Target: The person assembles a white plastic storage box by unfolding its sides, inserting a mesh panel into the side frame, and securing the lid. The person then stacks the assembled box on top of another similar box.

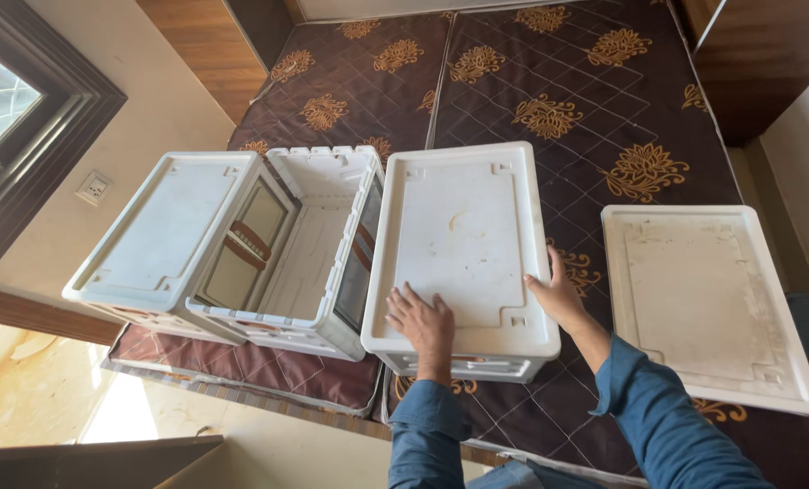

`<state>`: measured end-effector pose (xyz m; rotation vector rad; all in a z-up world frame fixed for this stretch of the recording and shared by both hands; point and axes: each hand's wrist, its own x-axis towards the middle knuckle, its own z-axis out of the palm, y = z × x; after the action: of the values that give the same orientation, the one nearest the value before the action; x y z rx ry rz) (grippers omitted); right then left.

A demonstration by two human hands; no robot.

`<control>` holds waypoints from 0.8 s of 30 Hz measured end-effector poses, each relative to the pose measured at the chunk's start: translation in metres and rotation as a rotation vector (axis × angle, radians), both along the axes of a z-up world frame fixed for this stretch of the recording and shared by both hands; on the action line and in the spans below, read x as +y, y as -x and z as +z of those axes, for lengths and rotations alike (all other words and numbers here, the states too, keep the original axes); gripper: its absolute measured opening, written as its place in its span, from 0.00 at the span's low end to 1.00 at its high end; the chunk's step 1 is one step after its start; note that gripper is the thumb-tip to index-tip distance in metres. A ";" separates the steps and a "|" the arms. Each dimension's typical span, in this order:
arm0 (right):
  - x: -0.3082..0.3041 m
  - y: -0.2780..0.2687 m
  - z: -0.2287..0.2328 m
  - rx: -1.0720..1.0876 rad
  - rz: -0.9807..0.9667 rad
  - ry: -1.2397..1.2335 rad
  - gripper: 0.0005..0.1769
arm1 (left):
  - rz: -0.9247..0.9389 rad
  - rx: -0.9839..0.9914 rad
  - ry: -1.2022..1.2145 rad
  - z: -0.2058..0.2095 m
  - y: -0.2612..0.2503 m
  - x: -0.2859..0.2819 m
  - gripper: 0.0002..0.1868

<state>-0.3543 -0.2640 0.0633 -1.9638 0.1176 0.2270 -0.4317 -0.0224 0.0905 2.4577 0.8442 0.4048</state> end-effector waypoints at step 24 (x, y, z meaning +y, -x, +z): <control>-0.011 -0.010 -0.048 0.201 0.015 0.090 0.45 | 0.704 -0.408 1.101 -0.013 0.057 -0.088 0.61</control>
<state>-0.3438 -0.2751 0.0152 -2.0282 0.2468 0.4355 -0.4888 -0.1103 0.0772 0.9996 1.2699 0.4736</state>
